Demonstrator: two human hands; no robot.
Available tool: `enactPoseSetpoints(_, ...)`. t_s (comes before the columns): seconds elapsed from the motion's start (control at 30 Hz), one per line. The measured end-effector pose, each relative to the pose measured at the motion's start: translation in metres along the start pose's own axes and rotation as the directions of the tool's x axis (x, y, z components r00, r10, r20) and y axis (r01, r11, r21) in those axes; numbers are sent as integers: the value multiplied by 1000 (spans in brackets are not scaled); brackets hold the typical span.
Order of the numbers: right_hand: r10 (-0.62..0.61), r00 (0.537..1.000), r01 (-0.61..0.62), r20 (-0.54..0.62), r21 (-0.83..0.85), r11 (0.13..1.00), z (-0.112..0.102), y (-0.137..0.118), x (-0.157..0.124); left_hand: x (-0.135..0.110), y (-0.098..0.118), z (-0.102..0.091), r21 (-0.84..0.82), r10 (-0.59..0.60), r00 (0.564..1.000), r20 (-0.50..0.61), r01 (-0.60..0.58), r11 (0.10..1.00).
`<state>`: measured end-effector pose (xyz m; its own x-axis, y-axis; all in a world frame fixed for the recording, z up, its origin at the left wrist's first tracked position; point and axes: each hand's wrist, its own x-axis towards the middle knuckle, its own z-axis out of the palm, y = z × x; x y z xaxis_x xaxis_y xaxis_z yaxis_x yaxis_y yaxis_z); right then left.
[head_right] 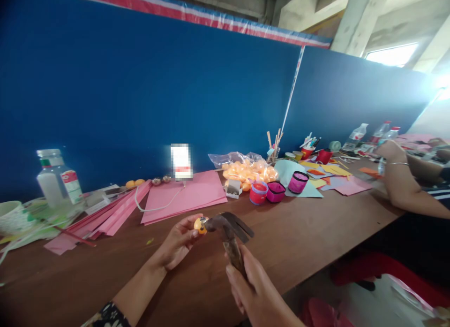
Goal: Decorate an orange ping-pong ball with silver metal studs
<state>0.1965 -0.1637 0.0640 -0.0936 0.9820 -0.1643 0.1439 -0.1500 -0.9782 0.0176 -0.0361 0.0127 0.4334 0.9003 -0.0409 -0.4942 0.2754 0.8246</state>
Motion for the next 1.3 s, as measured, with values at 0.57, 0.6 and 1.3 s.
enactPoseSetpoints(0.57,-31,994,21,-103,-95,995,2,2,-1,-1,3,4,24,5,998,56,-6,1000)
enactPoseSetpoints(0.6,-21,994,10,-108,-107,994,3,3,-1,-2,3,4,34,8,998,65,-11,999)
enactPoseSetpoints(1.3,-21,994,15,-106,-65,998,3,1,0,-1,1,3,73,23,999,-28,-21,997)
